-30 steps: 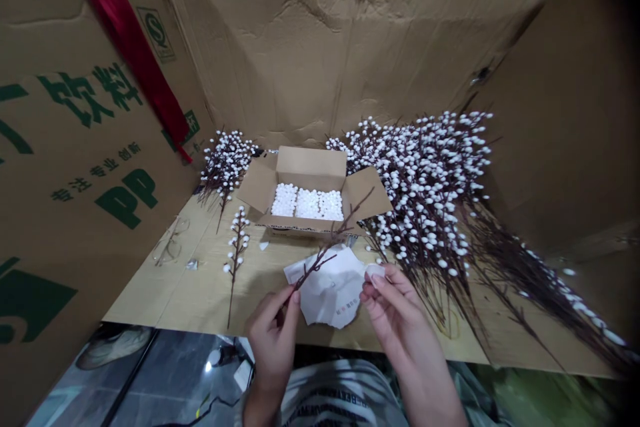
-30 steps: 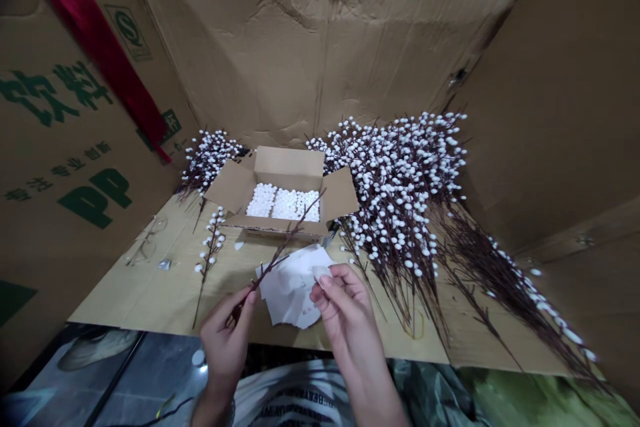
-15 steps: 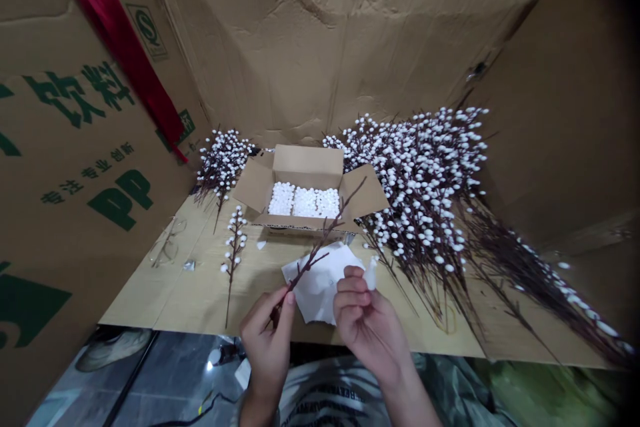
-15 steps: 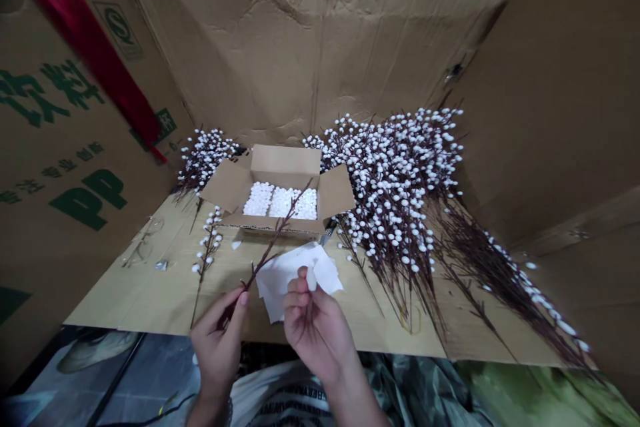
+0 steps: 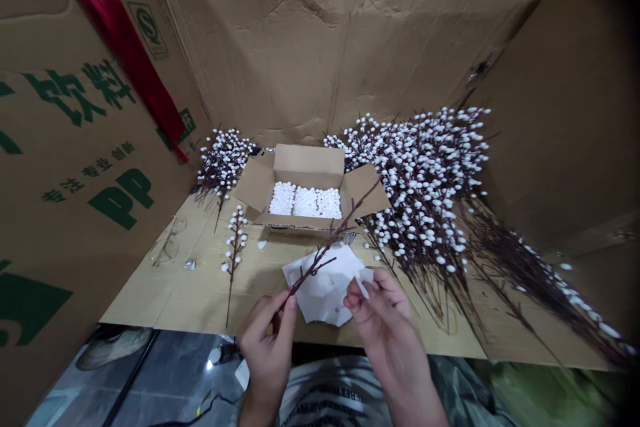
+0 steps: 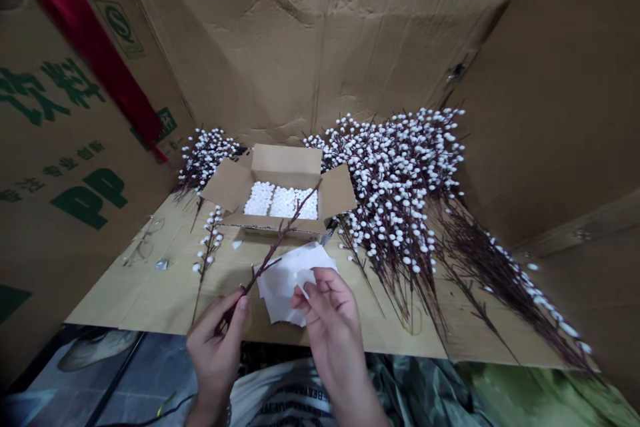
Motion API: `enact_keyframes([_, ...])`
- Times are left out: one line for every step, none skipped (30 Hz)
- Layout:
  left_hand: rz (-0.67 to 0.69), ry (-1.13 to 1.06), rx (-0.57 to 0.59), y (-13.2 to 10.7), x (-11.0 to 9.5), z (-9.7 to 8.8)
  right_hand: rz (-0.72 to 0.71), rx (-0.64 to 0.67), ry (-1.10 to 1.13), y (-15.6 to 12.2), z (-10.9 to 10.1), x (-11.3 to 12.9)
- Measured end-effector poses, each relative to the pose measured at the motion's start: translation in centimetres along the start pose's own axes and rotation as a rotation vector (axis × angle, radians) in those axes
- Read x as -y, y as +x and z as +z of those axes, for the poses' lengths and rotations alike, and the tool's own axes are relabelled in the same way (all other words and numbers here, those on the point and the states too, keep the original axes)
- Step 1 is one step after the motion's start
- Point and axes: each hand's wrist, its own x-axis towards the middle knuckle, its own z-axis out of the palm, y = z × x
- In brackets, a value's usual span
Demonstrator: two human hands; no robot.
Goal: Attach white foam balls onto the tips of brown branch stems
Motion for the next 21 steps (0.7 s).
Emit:
enact_keyframes([0.002, 0.001, 0.0, 0.0, 0.0, 0.0, -0.027, -0.022, -0.012, 0.0, 0.0, 0.1])
enact_keyframes([0.005, 0.002, 0.001, 0.1, 0.0, 0.0, -0.024, -0.028, -0.014, 0.0, 0.1, 0.2])
enact_keyframes([0.008, 0.002, 0.004, 0.1, 0.0, 0.0, 0.006, -0.02, -0.006, 0.0, 0.1, 0.4])
enact_keyframes([0.011, 0.003, 0.005, 0.1, 0.1, 0.0, 0.053, -0.003, 0.005, 0.0, 0.2, 0.5])
enact_keyframes([0.012, 0.006, 0.006, 0.1, 0.1, 0.0, 0.109, 0.019, 0.015, 0.0, 0.2, 0.6])
enact_keyframes([0.014, 0.009, 0.009, 0.1, 0.1, 0.0, 0.16, 0.038, 0.023, 0.0, 0.3, 0.6])
enact_keyframes([0.016, 0.012, 0.008, 0.1, 0.2, 0.0, 0.195, 0.05, 0.027, -0.1, 0.4, 0.6])
enact_keyframes([0.021, 0.014, 0.007, 0.1, 0.2, -0.1, 0.212, 0.055, 0.026, -0.1, 0.5, 0.6])
enact_keyframes([0.026, 0.014, 0.005, 0.1, 0.2, -0.1, 0.212, 0.055, 0.02, -0.1, 0.5, 0.5])
enact_keyframes([0.031, 0.013, 0.001, 0.1, 0.1, -0.1, 0.195, 0.049, 0.012, 0.0, 0.6, 0.5])
enact_keyframes([0.036, 0.013, -0.006, 0.1, 0.1, -0.2, 0.168, 0.045, -0.002, 0.0, 0.6, 0.4])
enact_keyframes([0.039, 0.012, -0.016, 0.1, 0.1, -0.2, 0.127, 0.044, -0.022, 0.0, 0.5, 0.3])
enact_keyframes([0.042, 0.014, -0.025, 0.1, 0.1, -0.2, 0.071, 0.045, -0.049, 0.0, 0.4, 0.2])
enact_keyframes([0.045, 0.015, -0.028, 0.1, 0.1, -0.2, -0.005, 0.044, -0.085, 0.0, 0.2, 0.1])
enact_keyframes([0.049, 0.017, -0.028, 0.1, 0.1, -0.3, -0.102, 0.039, -0.133, 0.0, -0.1, 0.0])
enact_keyframes([0.055, 0.019, -0.024, 0.1, 0.1, -0.3, -0.211, 0.035, -0.198, 0.0, -0.4, -0.2])
enact_keyframes([0.061, 0.02, -0.02, 0.1, 0.1, -0.2, -0.323, 0.033, -0.277, 0.0, -0.8, -0.3])
enact_keyframes([0.067, 0.022, -0.017, 0.1, 0.1, -0.2, -0.437, 0.03, -0.366, 0.0, -1.2, -0.4])
enact_keyframes([0.073, 0.026, -0.014, 0.1, 0.1, -0.3, -0.545, 0.032, -0.458, 0.0, -1.6, -0.4])
enact_keyframes([0.078, 0.032, -0.016, 0.1, 0.1, -0.3, -0.653, 0.037, -0.545, 0.0, -1.9, -0.3])
enact_keyframes([0.085, 0.039, -0.018, 0.1, 0.1, -0.3, -0.749, 0.05, -0.623, 0.0, -2.2, -0.2])
